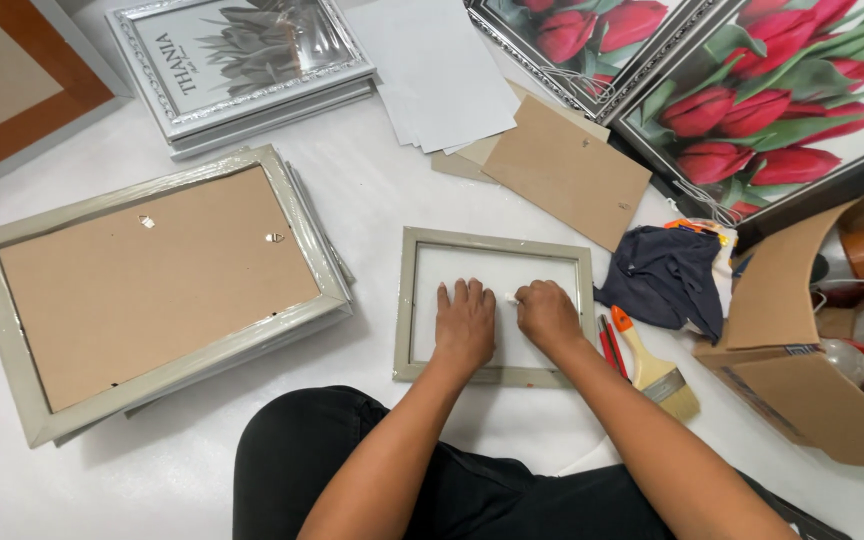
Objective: Cleaning glass and assembling components of a picture frame
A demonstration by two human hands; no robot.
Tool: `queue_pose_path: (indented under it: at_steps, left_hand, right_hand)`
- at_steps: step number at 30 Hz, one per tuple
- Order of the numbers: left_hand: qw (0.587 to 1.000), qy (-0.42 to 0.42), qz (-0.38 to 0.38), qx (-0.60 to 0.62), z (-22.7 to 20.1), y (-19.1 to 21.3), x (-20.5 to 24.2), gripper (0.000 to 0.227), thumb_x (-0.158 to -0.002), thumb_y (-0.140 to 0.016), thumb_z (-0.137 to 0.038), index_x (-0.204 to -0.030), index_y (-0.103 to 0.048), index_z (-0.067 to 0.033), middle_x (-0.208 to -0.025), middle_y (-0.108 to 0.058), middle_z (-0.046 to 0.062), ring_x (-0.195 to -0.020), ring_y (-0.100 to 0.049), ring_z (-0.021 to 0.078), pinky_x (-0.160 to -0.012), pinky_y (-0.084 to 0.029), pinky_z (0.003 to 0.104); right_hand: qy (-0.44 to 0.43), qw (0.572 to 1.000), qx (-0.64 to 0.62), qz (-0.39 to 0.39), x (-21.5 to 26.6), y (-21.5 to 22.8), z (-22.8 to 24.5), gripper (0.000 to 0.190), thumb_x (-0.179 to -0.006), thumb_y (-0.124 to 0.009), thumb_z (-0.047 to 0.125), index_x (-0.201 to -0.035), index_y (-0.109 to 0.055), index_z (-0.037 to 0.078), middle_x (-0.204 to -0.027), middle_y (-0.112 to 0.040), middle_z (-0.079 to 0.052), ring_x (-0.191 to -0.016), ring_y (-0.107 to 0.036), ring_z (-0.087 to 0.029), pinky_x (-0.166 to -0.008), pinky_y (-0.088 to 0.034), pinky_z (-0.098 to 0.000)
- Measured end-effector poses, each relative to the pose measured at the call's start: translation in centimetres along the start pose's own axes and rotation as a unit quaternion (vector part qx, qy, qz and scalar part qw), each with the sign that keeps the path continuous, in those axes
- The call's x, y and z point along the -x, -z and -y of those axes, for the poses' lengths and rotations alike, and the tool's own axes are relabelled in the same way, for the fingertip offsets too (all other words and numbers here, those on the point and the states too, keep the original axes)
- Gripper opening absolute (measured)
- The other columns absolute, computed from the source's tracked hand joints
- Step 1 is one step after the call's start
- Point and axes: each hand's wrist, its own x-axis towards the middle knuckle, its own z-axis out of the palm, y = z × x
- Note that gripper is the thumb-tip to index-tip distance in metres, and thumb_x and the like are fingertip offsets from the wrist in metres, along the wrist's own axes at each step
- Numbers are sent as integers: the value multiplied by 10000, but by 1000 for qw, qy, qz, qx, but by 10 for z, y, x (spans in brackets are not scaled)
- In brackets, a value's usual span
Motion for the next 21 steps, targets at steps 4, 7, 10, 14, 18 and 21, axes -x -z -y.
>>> queue_pose_path:
  at_steps: [4, 7, 10, 14, 18, 21]
  left_hand:
    - [1000, 8, 5, 5, 0, 4, -2, 763, -852, -769, -280, -1519, -471, -58, -1544, -436, 196, -1482, -321, 392, -1209, -208, 622]
    - [1000, -1, -4, 5, 1, 7, -3, 724, -848, -761, -273, -1489, -506, -52, -1499, -467, 203, -1448, -361, 399, -1202, -219, 634]
    - [1000, -4, -1, 13, 2, 5, -7, 670, -856, -734, -236, -1469, -535, -51, -1476, -492, 204, -1436, -388, 397, -1200, -224, 628]
    - [1000, -13, -13, 0, 2, 6, -7, 647, -850, -734, -249, -1443, -565, -54, -1423, -524, 199, -1396, -423, 391, -1192, -223, 647]
    - [999, -21, -49, 11, 3, 1, -3, 620, -841, -756, -295, -1385, -609, -36, -1331, -567, 189, -1319, -488, 382, -1204, -201, 664]
    - [996, -34, -80, -18, 3, 8, 10, 694, -831, -806, -395, -1387, -599, -35, -1328, -586, 205, -1316, -505, 395, -1216, -102, 706]
  right_hand:
    - [11, 999, 25, -32, -41, -8, -16, 138, -851, -646, 113, -868, -780, 144, -735, -650, -72, -785, -693, -295, -730, -588, -384]
    - [-3, 999, 26, -25, -67, -15, -27, 158, -857, -622, 148, -870, -779, 147, -760, -635, -121, -810, -688, -348, -743, -603, -439]
    - [-30, 1000, 0, -3, -75, -8, -28, 172, -853, -638, 110, -891, -804, 133, -778, -673, -88, -814, -704, -300, -746, -603, -389]
    - [-9, 1000, -2, 21, -53, 1, -22, 175, -850, -630, 116, -868, -804, 125, -791, -682, -143, -848, -696, -375, -759, -609, -465]
    - [13, 997, -4, 70, -8, -1, -15, 127, -823, -675, 153, -869, -792, 133, -777, -660, -116, -838, -689, -331, -743, -610, -416]
    - [24, 994, -17, 105, 29, 11, 0, 172, -861, -629, 120, -899, -797, 130, -795, -676, -87, -844, -692, -290, -753, -599, -370]
